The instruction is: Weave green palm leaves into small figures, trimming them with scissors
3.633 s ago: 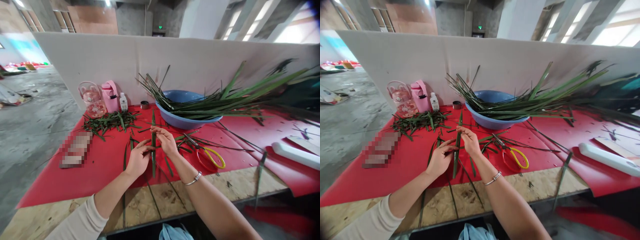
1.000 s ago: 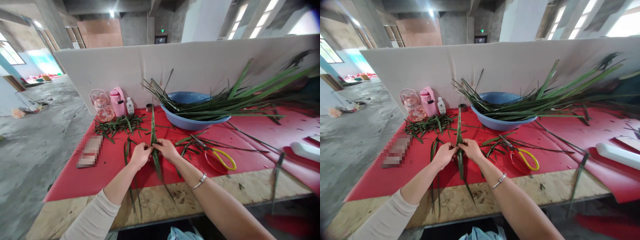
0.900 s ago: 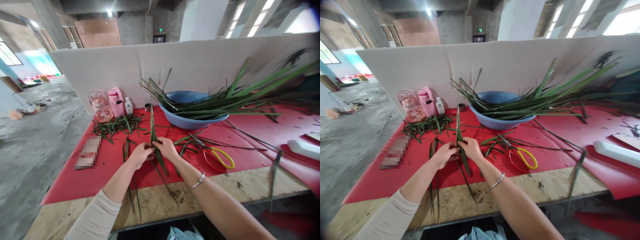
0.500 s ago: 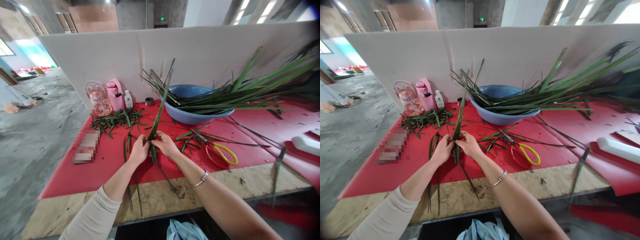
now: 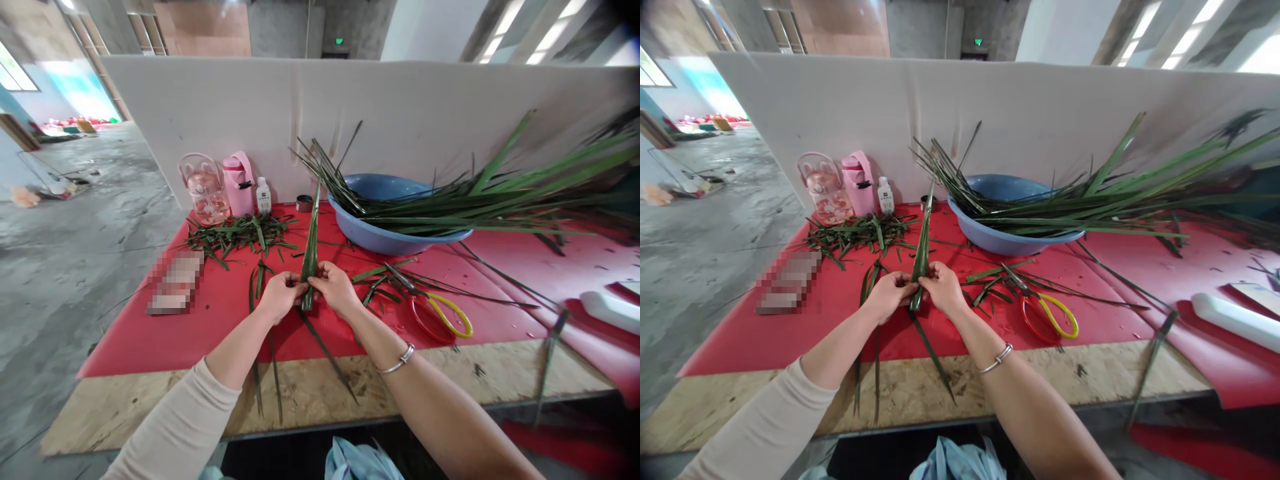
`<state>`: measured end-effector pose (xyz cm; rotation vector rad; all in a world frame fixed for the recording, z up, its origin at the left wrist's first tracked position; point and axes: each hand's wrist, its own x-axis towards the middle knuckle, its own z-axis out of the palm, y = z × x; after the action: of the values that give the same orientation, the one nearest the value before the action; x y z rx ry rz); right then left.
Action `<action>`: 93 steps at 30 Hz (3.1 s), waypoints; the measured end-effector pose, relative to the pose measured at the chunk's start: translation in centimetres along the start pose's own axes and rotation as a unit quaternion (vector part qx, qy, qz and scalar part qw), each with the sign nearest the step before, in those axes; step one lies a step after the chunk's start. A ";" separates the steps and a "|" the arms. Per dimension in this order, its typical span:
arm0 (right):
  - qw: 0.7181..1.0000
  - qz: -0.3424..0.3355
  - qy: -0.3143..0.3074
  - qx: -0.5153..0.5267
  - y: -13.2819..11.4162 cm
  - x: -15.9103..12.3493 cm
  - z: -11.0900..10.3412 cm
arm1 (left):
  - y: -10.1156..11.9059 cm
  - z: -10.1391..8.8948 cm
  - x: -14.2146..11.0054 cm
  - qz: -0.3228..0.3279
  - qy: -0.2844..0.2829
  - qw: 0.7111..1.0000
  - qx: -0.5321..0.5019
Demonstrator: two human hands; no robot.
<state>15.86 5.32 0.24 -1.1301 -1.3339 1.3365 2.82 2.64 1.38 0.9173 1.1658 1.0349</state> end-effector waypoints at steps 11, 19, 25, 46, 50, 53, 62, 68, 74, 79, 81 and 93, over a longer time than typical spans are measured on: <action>0.989 0.086 -0.103 -0.057 -0.4 -0.8 0.0 | -0.1 -0.7 0.2 0.064 0.075 0.985 0.142; 0.986 0.078 -0.147 0.027 -0.6 -0.6 -0.5 | -0.2 -0.5 -0.1 0.079 -0.029 0.990 0.108; 0.988 0.051 -0.147 0.018 -0.4 -0.2 -1.0 | -0.7 -0.4 0.1 0.079 0.016 0.991 0.105; 0.989 0.054 -0.140 0.006 -0.3 -0.5 -0.3 | -0.8 -0.4 0.0 0.155 0.044 0.972 0.170; 0.989 0.045 -0.143 0.004 -0.7 -0.8 -0.5 | -0.7 -0.5 -0.1 0.172 0.042 0.967 0.182; 0.985 0.062 -0.143 0.072 -0.9 -0.9 -0.5 | -0.6 0.0 -0.5 0.114 0.000 0.990 0.079; 0.994 0.036 -0.078 0.071 -0.4 0.0 -0.6 | -0.8 1.1 -1.3 0.015 -0.057 0.998 -0.008; 0.991 0.037 -0.118 0.043 -1.3 -0.8 -0.3 | -0.5 0.1 -0.5 0.130 0.030 0.991 -0.004; 0.983 0.062 -0.172 0.028 -1.0 -1.2 0.2 | 0.2 -0.8 0.4 0.077 0.002 0.980 -0.183; 0.981 0.070 -0.180 0.022 -0.6 -1.2 0.1 | 0.7 -1.3 0.2 0.046 -0.046 0.977 -0.202; 0.980 0.075 -0.185 0.014 -0.6 -1.2 0.1 | 0.6 -1.4 0.2 0.049 -0.038 0.979 -0.193; 0.987 0.102 -0.103 0.065 -0.9 -0.9 -0.2 | 0.1 -0.9 0.1 0.003 0.068 0.996 -0.056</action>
<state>16.19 4.52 1.19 -1.0824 -1.2804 1.7038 1.94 2.82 1.28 0.7720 1.2064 1.1697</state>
